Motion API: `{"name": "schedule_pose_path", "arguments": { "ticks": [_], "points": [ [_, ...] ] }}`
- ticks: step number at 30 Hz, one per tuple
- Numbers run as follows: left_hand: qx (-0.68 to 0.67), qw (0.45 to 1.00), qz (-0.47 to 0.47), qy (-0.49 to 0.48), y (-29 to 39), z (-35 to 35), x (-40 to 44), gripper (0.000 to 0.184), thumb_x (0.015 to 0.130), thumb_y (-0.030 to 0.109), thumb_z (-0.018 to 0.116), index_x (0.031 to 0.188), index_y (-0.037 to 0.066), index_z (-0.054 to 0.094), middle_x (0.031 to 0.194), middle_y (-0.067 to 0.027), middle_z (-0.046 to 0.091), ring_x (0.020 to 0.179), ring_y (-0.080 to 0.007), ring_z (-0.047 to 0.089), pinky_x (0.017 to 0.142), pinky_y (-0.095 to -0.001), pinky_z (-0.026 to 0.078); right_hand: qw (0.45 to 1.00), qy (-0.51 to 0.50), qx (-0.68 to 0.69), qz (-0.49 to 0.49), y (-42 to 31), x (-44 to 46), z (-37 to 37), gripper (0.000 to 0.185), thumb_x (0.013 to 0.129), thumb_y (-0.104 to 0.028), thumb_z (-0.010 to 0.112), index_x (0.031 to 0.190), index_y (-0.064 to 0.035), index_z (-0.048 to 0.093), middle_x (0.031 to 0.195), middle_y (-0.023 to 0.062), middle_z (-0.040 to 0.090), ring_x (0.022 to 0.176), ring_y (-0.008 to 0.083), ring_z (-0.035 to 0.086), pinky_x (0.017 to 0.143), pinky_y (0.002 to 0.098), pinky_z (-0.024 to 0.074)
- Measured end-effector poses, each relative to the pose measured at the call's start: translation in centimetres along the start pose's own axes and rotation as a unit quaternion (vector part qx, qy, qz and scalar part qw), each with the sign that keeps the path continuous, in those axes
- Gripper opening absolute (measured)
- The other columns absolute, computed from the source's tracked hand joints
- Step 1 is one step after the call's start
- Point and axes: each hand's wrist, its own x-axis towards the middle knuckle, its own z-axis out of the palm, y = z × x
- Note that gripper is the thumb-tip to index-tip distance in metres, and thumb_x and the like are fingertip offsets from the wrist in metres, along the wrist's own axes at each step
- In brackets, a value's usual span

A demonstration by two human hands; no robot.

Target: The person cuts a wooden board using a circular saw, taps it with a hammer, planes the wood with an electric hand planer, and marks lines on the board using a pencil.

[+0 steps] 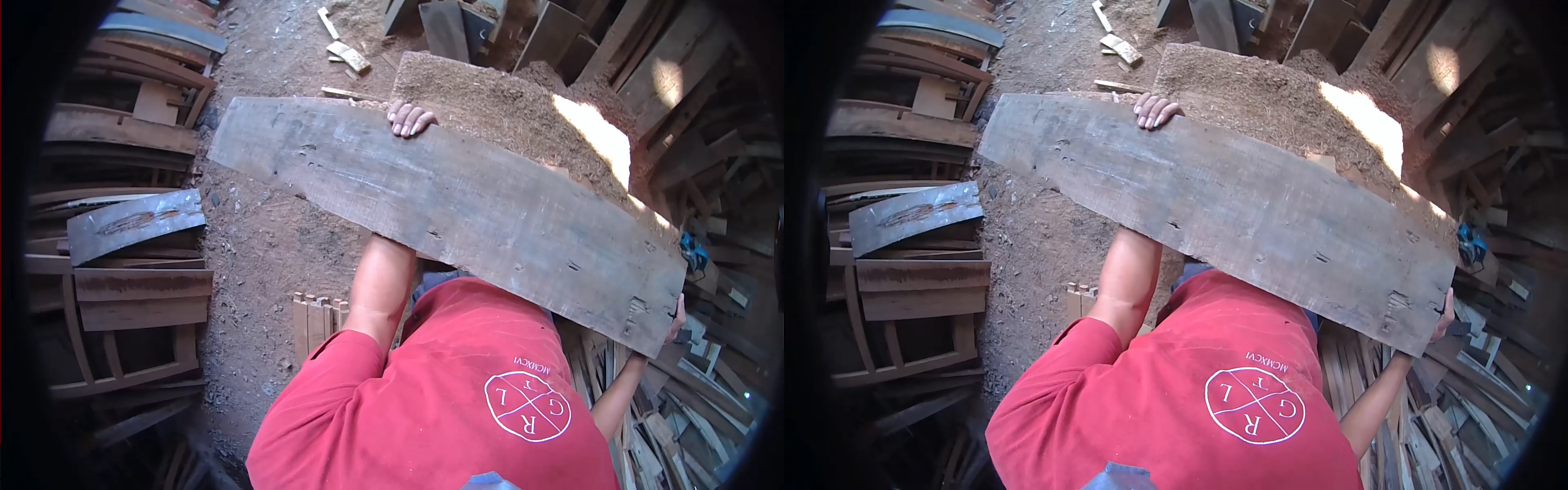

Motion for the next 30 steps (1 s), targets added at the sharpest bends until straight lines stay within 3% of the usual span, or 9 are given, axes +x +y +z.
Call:
{"name": "schedule_pose_path", "arguments": {
  "ticks": [2, 3, 6, 9, 13, 16, 18, 25, 30],
  "points": [
    [-0.004, 1.000, 0.011, -0.014, 0.0, -0.8, -0.4, 0.020, 0.111, 0.019, 0.044, 0.111, 0.007, 0.060, 0.090, -0.0044, 0.070, 0.085, -0.0180, 0.064, 0.083, -0.0346, 0.048, 1.000, 0.004, -0.019, -0.005, 1.1, 0.0, -0.8, 0.064, 0.090, -0.019, 0.080, 0.147, -0.0042, 0.054, 0.136, 0.0148, 0.068, 0.116, 0.0264, 0.071, 0.102, 0.0389, 0.0570],
    [-0.008, 0.999, -0.009, -0.042, 0.7, -2.1, -1.2, 0.038, 0.110, 0.038, 0.049, 0.125, 0.005, 0.061, 0.111, -0.0091, 0.073, 0.102, -0.0232, 0.067, 0.096, -0.0405, 0.050, 1.000, 0.011, -0.028, -0.005, 1.1, 0.3, -1.2, 0.063, 0.090, -0.019, 0.081, 0.146, -0.0036, 0.055, 0.136, 0.0150, 0.068, 0.115, 0.0258, 0.071, 0.102, 0.0384, 0.0574],
    [0.086, 0.987, 0.043, 0.131, 0.6, 0.5, -4.9, 0.041, 0.109, 0.040, 0.049, 0.127, 0.005, 0.061, 0.114, -0.0095, 0.072, 0.105, -0.0240, 0.066, 0.098, -0.0415, 0.050, 0.998, 0.021, 0.046, 0.038, -1.9, 1.3, -1.9, 0.056, 0.092, -0.015, 0.077, 0.143, -0.0023, 0.058, 0.134, 0.0154, 0.069, 0.116, 0.0238, 0.070, 0.104, 0.0371, 0.0555],
    [0.255, 0.859, 0.075, 0.437, 0.5, 7.1, -9.4, 0.044, 0.109, 0.043, 0.050, 0.130, 0.006, 0.060, 0.117, -0.0099, 0.071, 0.108, -0.0249, 0.066, 0.100, -0.0425, 0.049, 1.000, -0.017, -0.003, -0.005, -3.4, 2.7, -3.6, 0.046, 0.093, -0.007, 0.072, 0.138, -0.0017, 0.063, 0.130, 0.0161, 0.071, 0.118, 0.0248, 0.069, 0.106, 0.0377, 0.0536],
    [0.365, 0.711, 0.045, 0.599, 0.4, 12.2, -10.8, 0.048, 0.107, 0.046, 0.051, 0.133, 0.006, 0.059, 0.122, -0.0104, 0.070, 0.112, -0.0260, 0.065, 0.102, -0.0439, 0.048, 0.999, -0.043, -0.012, -0.026, -5.3, 3.5, -4.4, 0.040, 0.093, -0.002, 0.070, 0.133, -0.0015, 0.067, 0.124, 0.0163, 0.073, 0.113, 0.0263, 0.071, 0.101, 0.0374, 0.0554],
    [0.394, 0.663, 0.019, 0.636, 0.5, 13.7, -11.0, 0.051, 0.106, 0.048, 0.052, 0.135, 0.007, 0.058, 0.125, -0.0108, 0.069, 0.115, -0.0269, 0.064, 0.104, -0.0449, 0.048, 0.999, -0.023, 0.010, -0.037, -5.8, 4.0, -3.4, 0.041, 0.092, 0.000, 0.071, 0.132, -0.0020, 0.067, 0.118, 0.0165, 0.075, 0.105, 0.0277, 0.074, 0.094, 0.0362, 0.0580],
    [0.406, 0.637, 0.001, 0.655, 0.4, 14.2, -11.3, 0.053, 0.106, 0.049, 0.052, 0.137, 0.007, 0.058, 0.127, -0.0111, 0.068, 0.116, -0.0275, 0.063, 0.106, -0.0455, 0.047, 0.993, 0.037, -0.027, -0.105, -6.7, 4.3, -3.2, 0.042, 0.090, -0.001, 0.073, 0.132, -0.0022, 0.067, 0.115, 0.0175, 0.075, 0.102, 0.0285, 0.075, 0.091, 0.0363, 0.0587],
    [0.430, 0.576, -0.036, 0.694, 0.4, 17.7, -13.1, 0.061, 0.104, 0.055, 0.054, 0.142, 0.007, 0.056, 0.135, -0.0120, 0.066, 0.123, -0.0295, 0.062, 0.110, -0.0479, 0.046, 0.994, 0.028, -0.034, -0.099, -7.8, 5.1, -3.4, 0.048, 0.087, -0.008, 0.078, 0.133, -0.0025, 0.065, 0.107, 0.0181, 0.074, 0.093, 0.0311, 0.075, 0.084, 0.0384, 0.0595],
    [0.458, 0.619, 0.025, 0.637, 4.3, 21.9, -12.9, 0.067, 0.102, 0.059, 0.055, 0.146, 0.008, 0.055, 0.140, -0.0127, 0.065, 0.128, -0.0309, 0.060, 0.114, -0.0496, 0.045, 0.995, 0.038, -0.017, -0.091, -7.0, 4.4, -2.9, 0.047, 0.088, -0.008, 0.077, 0.133, -0.0016, 0.065, 0.108, 0.0177, 0.075, 0.094, 0.0308, 0.075, 0.084, 0.0382, 0.0594]
  ]
}}
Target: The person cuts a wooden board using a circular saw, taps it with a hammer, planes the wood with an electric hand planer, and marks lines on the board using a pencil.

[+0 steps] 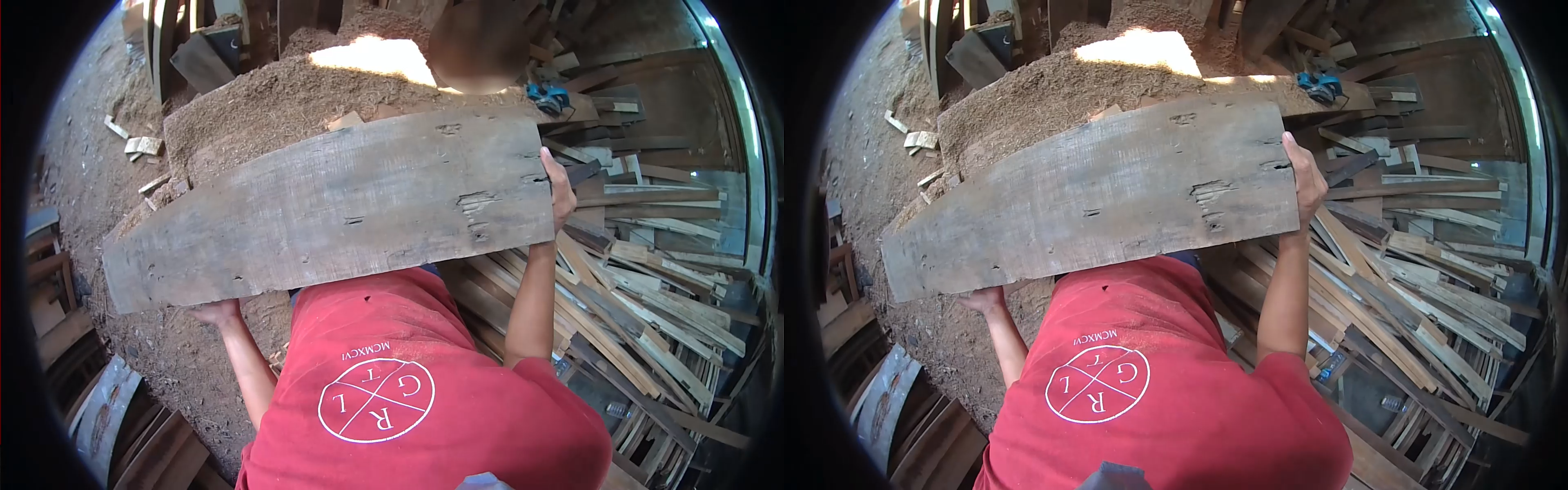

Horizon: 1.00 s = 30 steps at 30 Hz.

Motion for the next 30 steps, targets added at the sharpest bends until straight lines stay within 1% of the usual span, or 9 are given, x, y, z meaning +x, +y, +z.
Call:
{"name": "schedule_pose_path", "arguments": {
  "ticks": [4, 7, 12, 14, 15, 16, 18, 20, 30],
  "points": [
    [-0.077, 0.980, -0.037, -0.178, 4.0, -3.6, 2.8, 0.087, 0.093, 0.068, 0.063, 0.158, 0.013, 0.045, 0.158, -0.0114, 0.051, 0.143, -0.0356, 0.048, 0.124, -0.0558, 0.034, 0.999, 0.001, 0.007, 0.042, -0.1, -0.7, 0.3, 0.045, 0.089, -0.006, 0.076, 0.133, -0.0008, 0.066, 0.113, 0.0177, 0.075, 0.098, 0.0292, 0.076, 0.086, 0.0382, 0.0596],
    [0.074, 0.995, 0.036, 0.054, 4.7, 2.2, 2.7, 0.080, 0.095, 0.056, 0.068, 0.155, 0.007, 0.047, 0.154, -0.0134, 0.055, 0.140, -0.0356, 0.051, 0.119, -0.0577, 0.041, 0.999, 0.019, -0.009, 0.039, -0.4, -0.7, 0.7, 0.046, 0.089, -0.004, 0.074, 0.134, -0.0010, 0.066, 0.115, 0.0173, 0.076, 0.098, 0.0288, 0.076, 0.089, 0.0363, 0.0598],
    [0.087, 0.993, -0.046, 0.063, 4.7, 2.5, 2.8, 0.079, 0.099, 0.057, 0.063, 0.156, 0.007, 0.043, 0.153, -0.0155, 0.055, 0.137, -0.0381, 0.054, 0.115, -0.0598, 0.045, 0.984, 0.022, 0.035, 0.174, 1.0, -2.9, 1.7, 0.045, 0.100, -0.012, 0.065, 0.144, -0.0021, 0.059, 0.136, 0.0140, 0.068, 0.122, 0.0256, 0.067, 0.106, 0.0391, 0.0539],
    [0.079, 0.992, -0.028, 0.093, 3.7, 4.3, 1.8, 0.082, 0.098, 0.061, 0.063, 0.158, 0.009, 0.041, 0.154, -0.0156, 0.054, 0.137, -0.0395, 0.053, 0.115, -0.0604, 0.045, 0.837, -0.007, 0.369, 0.404, 0.9, -2.0, 2.0, 0.048, 0.109, -0.028, 0.052, 0.150, -0.0030, 0.054, 0.144, 0.0126, 0.063, 0.130, 0.0246, 0.062, 0.111, 0.0422, 0.0510],
    [0.073, 0.988, -0.006, 0.138, 2.8, 4.8, 1.7, 0.080, 0.099, 0.060, 0.063, 0.157, 0.010, 0.042, 0.155, -0.0149, 0.053, 0.139, -0.0387, 0.052, 0.116, -0.0597, 0.044, 0.671, -0.022, 0.485, 0.560, 3.0, -3.4, 2.0, 0.054, 0.111, -0.038, 0.041, 0.152, -0.0039, 0.051, 0.144, 0.0124, 0.062, 0.128, 0.0266, 0.063, 0.110, 0.0431, 0.0517],
    [0.054, 0.991, -0.006, 0.125, 2.1, 3.0, 3.1, 0.079, 0.100, 0.061, 0.061, 0.157, 0.010, 0.044, 0.156, -0.0138, 0.052, 0.140, -0.0370, 0.051, 0.116, -0.0596, 0.043, 0.621, -0.061, 0.478, 0.618, 6.9, -7.1, 2.2, 0.053, 0.112, -0.038, 0.041, 0.151, -0.0047, 0.052, 0.145, 0.0117, 0.061, 0.128, 0.0272, 0.064, 0.110, 0.0430, 0.0523],
    [0.048, 0.990, -0.007, 0.131, 0.7, 7.1, 0.3, 0.080, 0.100, 0.064, 0.059, 0.156, 0.010, 0.045, 0.157, -0.0123, 0.052, 0.140, -0.0352, 0.050, 0.118, -0.0574, 0.041, 0.611, -0.098, 0.487, 0.616, 10.0, -11.6, 3.4, 0.056, 0.111, -0.044, 0.046, 0.150, -0.0059, 0.053, 0.146, 0.0110, 0.061, 0.129, 0.0271, 0.063, 0.111, 0.0424, 0.0508],
    [0.027, 0.995, -0.003, 0.101, -0.7, 4.3, 1.5, 0.078, 0.100, 0.063, 0.059, 0.155, 0.009, 0.046, 0.157, -0.0117, 0.052, 0.141, -0.0347, 0.050, 0.119, -0.0557, 0.040, 0.478, -0.130, 0.619, 0.610, 8.6, -10.0, 3.2, 0.062, 0.108, -0.051, 0.054, 0.151, -0.0073, 0.053, 0.146, 0.0099, 0.062, 0.130, 0.0261, 0.061, 0.112, 0.0403, 0.0481],
    [0.034, 0.994, -0.034, 0.099, -4.7, -0.2, 1.6, 0.086, 0.096, 0.065, 0.066, 0.156, 0.007, 0.044, 0.158, -0.0119, 0.049, 0.144, -0.0338, 0.046, 0.124, -0.0526, 0.034, 0.644, -0.299, 0.282, 0.645, 9.3, -12.9, 8.1, 0.074, 0.103, -0.055, 0.063, 0.142, 0.0083, 0.058, 0.143, 0.0149, 0.064, 0.129, 0.0244, 0.062, 0.112, 0.0374, 0.0447]
  ]
}}
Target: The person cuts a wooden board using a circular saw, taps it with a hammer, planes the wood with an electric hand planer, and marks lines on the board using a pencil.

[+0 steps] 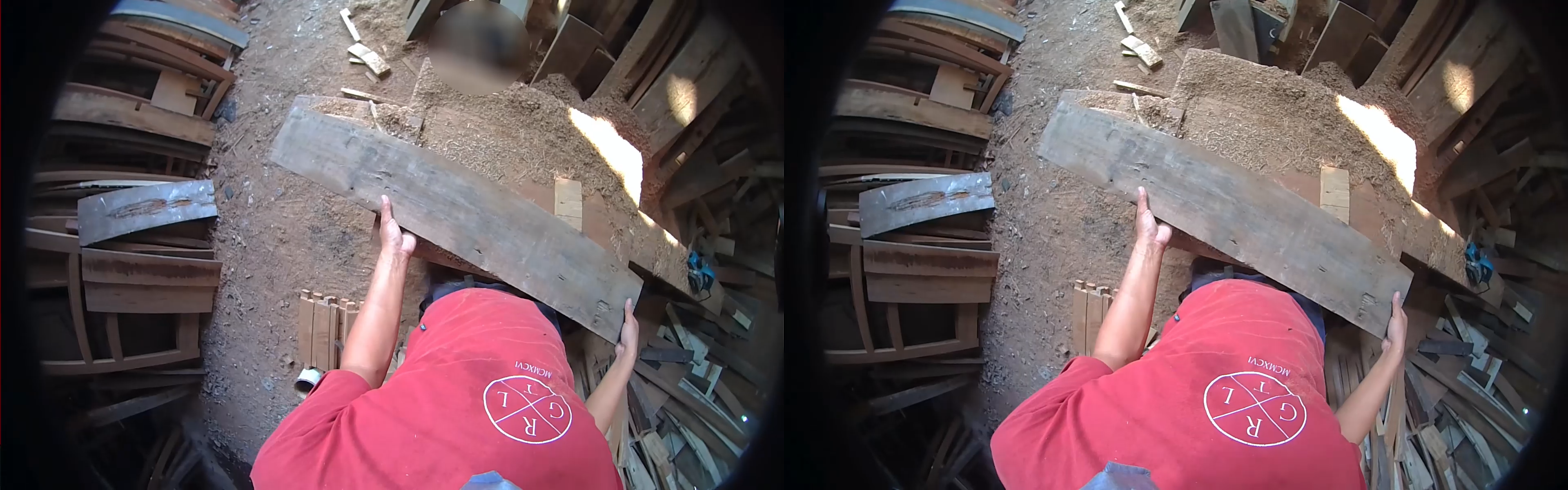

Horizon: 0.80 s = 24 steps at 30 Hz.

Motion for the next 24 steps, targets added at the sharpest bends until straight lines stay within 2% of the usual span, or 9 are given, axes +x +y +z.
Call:
{"name": "schedule_pose_path", "arguments": {
  "ticks": [4, 5, 6, 8, 10, 11, 13, 16, 24],
  "points": [
    [0.026, 0.998, 0.017, 0.050, 0.3, 1.1, 0.5, 0.085, 0.093, 0.052, 0.076, 0.156, 0.006, 0.041, 0.159, -0.0198, 0.043, 0.147, -0.0374, 0.039, 0.122, -0.0553, 0.033, 1.000, 0.024, 0.004, 0.011, 1.3, 1.5, 1.0, 0.079, 0.100, -0.057, 0.067, 0.143, 0.0094, 0.058, 0.145, 0.0161, 0.062, 0.130, 0.0249, 0.061, 0.112, 0.0373, 0.0448],
    [0.260, 0.937, 0.069, 0.223, 0.3, 1.9, 0.4, 0.086, 0.092, 0.045, 0.078, 0.156, 0.005, 0.038, 0.157, -0.0236, 0.040, 0.146, -0.0399, 0.036, 0.121, -0.0574, 0.032, 1.000, 0.021, 0.005, 0.010, 2.0, 1.8, 1.3, 0.079, 0.100, -0.057, 0.067, 0.143, 0.0094, 0.058, 0.145, 0.0161, 0.062, 0.130, 0.0249, 0.061, 0.112, 0.0373, 0.0448],
    [0.469, 0.790, 0.113, 0.379, 0.7, 2.9, 0.0, 0.087, 0.090, 0.039, 0.080, 0.155, 0.004, 0.035, 0.154, -0.0273, 0.038, 0.146, -0.0424, 0.033, 0.119, -0.0594, 0.031, 0.999, 0.035, 0.011, 0.005, 2.6, 2.1, 1.7, 0.080, 0.099, -0.058, 0.067, 0.142, 0.0095, 0.059, 0.144, 0.0164, 0.063, 0.129, 0.0249, 0.061, 0.111, 0.0376, 0.0449],
    [0.524, 0.720, 0.237, 0.389, 2.0, 2.7, 1.6, 0.090, 0.085, 0.028, 0.081, 0.156, 0.008, 0.030, 0.149, -0.0308, 0.034, 0.143, -0.0453, 0.030, 0.117, -0.0598, 0.029, 0.999, 0.043, 0.017, 0.001, 3.8, 2.7, 2.6, 0.081, 0.098, -0.059, 0.068, 0.141, 0.0096, 0.060, 0.144, 0.0166, 0.063, 0.129, 0.0248, 0.061, 0.111, 0.0378, 0.0450],
    [0.670, 0.561, 0.386, 0.296, 4.5, 3.5, 2.2, 0.083, 0.086, 0.033, 0.078, 0.157, 0.017, 0.038, 0.149, -0.0268, 0.040, 0.141, -0.0432, 0.036, 0.116, -0.0594, 0.031, 0.996, 0.094, -0.007, -0.001, 4.8, 2.7, 3.1, 0.091, 0.095, -0.065, 0.068, 0.145, 0.0095, 0.056, 0.148, 0.0172, 0.060, 0.133, 0.0263, 0.059, 0.114, 0.0387, 0.0425],
    [0.673, 0.559, 0.383, 0.297, 5.6, 3.5, 3.4, 0.083, 0.086, 0.033, 0.078, 0.157, 0.017, 0.038, 0.149, -0.0268, 0.040, 0.141, -0.0432, 0.036, 0.116, -0.0594, 0.031, 0.996, 0.093, -0.008, 0.003, 5.1, 2.5, 3.2, 0.091, 0.095, -0.065, 0.068, 0.145, 0.0095, 0.056, 0.148, 0.0172, 0.060, 0.133, 0.0263, 0.059, 0.114, 0.0387, 0.0425],
    [0.788, 0.455, 0.403, 0.102, 7.6, 3.3, 6.3, 0.070, 0.087, 0.038, 0.074, 0.153, 0.026, 0.051, 0.142, -0.0215, 0.047, 0.133, -0.0405, 0.043, 0.112, -0.0598, 0.035, 0.990, 0.138, -0.024, 0.006, 5.0, 1.6, 3.8, 0.093, 0.094, -0.068, 0.066, 0.142, 0.0111, 0.058, 0.145, 0.0179, 0.062, 0.131, 0.0260, 0.060, 0.113, 0.0383, 0.0433],
    [0.854, 0.386, 0.341, 0.070, 9.6, 4.6, 7.5, 0.062, 0.087, 0.041, 0.071, 0.146, 0.027, 0.061, 0.132, -0.0175, 0.053, 0.126, -0.0382, 0.048, 0.108, -0.0618, 0.039, 0.990, 0.139, -0.025, -0.020, 5.2, 0.9, 4.0, 0.094, 0.094, -0.070, 0.065, 0.140, 0.0119, 0.060, 0.142, 0.0177, 0.064, 0.128, 0.0250, 0.061, 0.111, 0.0372, 0.0443],
    [0.830, 0.402, 0.387, -0.009, 12.4, 3.8, 10.0, 0.060, 0.082, 0.040, 0.075, 0.138, 0.019, 0.063, 0.120, -0.0229, 0.055, 0.112, -0.0409, 0.056, 0.098, -0.0500, 0.053, 0.988, 0.152, -0.018, -0.018, 5.9, 0.4, 3.7, 0.085, 0.098, -0.063, 0.066, 0.138, 0.0122, 0.062, 0.139, 0.0160, 0.066, 0.124, 0.0232, 0.063, 0.108, 0.0350, 0.0460]
  ]
}}
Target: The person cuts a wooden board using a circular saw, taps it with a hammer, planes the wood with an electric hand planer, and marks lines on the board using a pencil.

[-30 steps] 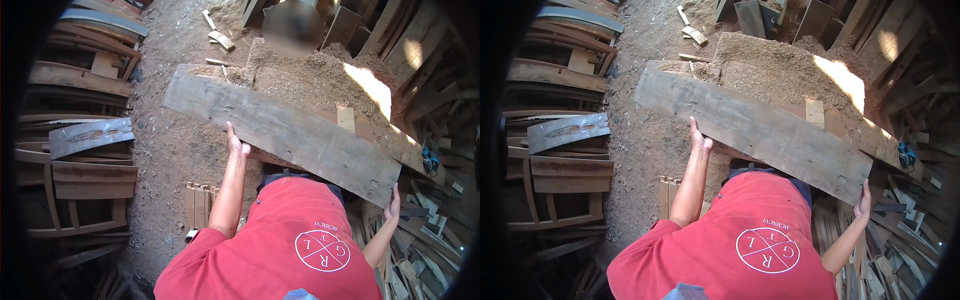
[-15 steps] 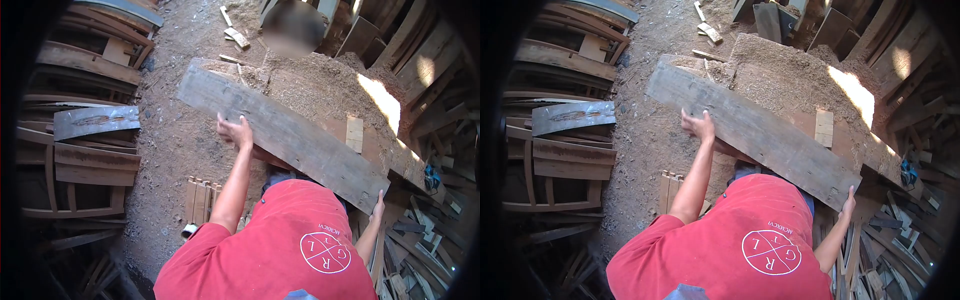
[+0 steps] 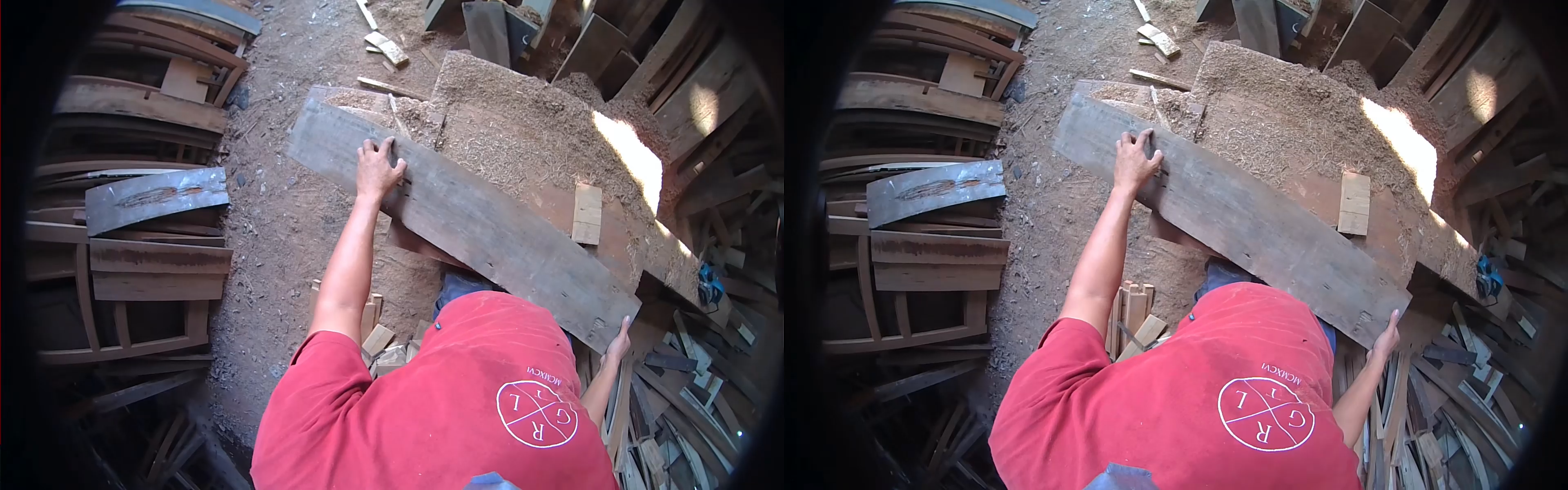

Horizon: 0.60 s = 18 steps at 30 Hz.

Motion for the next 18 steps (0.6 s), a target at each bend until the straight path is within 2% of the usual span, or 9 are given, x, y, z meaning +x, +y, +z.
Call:
{"name": "schedule_pose_path", "arguments": {
  "ticks": [10, 11, 13, 18],
  "points": [
    [-0.059, 0.996, 0.011, -0.059, -1.6, -1.0, 1.5, 0.057, 0.082, 0.039, 0.079, 0.133, 0.019, 0.062, 0.120, -0.0243, 0.056, 0.111, -0.0451, 0.059, 0.099, -0.0523, 0.054, 1.000, 0.009, -0.003, 0.008, 0.6, -0.4, -0.5, 0.084, 0.098, -0.062, 0.066, 0.136, 0.0122, 0.063, 0.138, 0.0155, 0.066, 0.122, 0.0225, 0.063, 0.108, 0.0350, 0.0462],
    [-0.069, 0.996, 0.012, -0.056, -1.7, -0.9, 1.5, 0.057, 0.083, 0.039, 0.079, 0.133, 0.019, 0.062, 0.120, -0.0242, 0.056, 0.111, -0.0449, 0.059, 0.099, -0.0524, 0.053, 1.000, 0.009, -0.005, 0.007, 0.6, -0.4, -0.6, 0.084, 0.098, -0.062, 0.066, 0.136, 0.0122, 0.063, 0.138, 0.0155, 0.066, 0.122, 0.0225, 0.063, 0.108, 0.0350, 0.0462],
    [-0.077, 0.996, 0.010, -0.050, -1.7, -1.2, 1.3, 0.056, 0.084, 0.038, 0.079, 0.134, 0.019, 0.061, 0.120, -0.0240, 0.056, 0.111, -0.0447, 0.059, 0.099, -0.0526, 0.053, 0.997, 0.072, -0.002, -0.022, 0.5, -0.4, -0.2, 0.080, 0.101, -0.060, 0.063, 0.131, 0.0139, 0.066, 0.131, 0.0159, 0.069, 0.115, 0.0214, 0.065, 0.103, 0.0348, 0.0483],
    [-0.059, 0.998, 0.008, 0.006, -1.0, -2.0, 0.1, 0.057, 0.087, 0.037, 0.077, 0.138, 0.021, 0.059, 0.119, -0.0238, 0.055, 0.109, -0.0436, 0.058, 0.099, -0.0531, 0.052, 0.992, 0.110, 0.025, -0.060, -1.2, -0.6, -0.3, 0.078, 0.101, -0.057, 0.063, 0.132, 0.0137, 0.065, 0.132, 0.0159, 0.069, 0.116, 0.0224, 0.064, 0.106, 0.0349, 0.0466]
  ]
}}
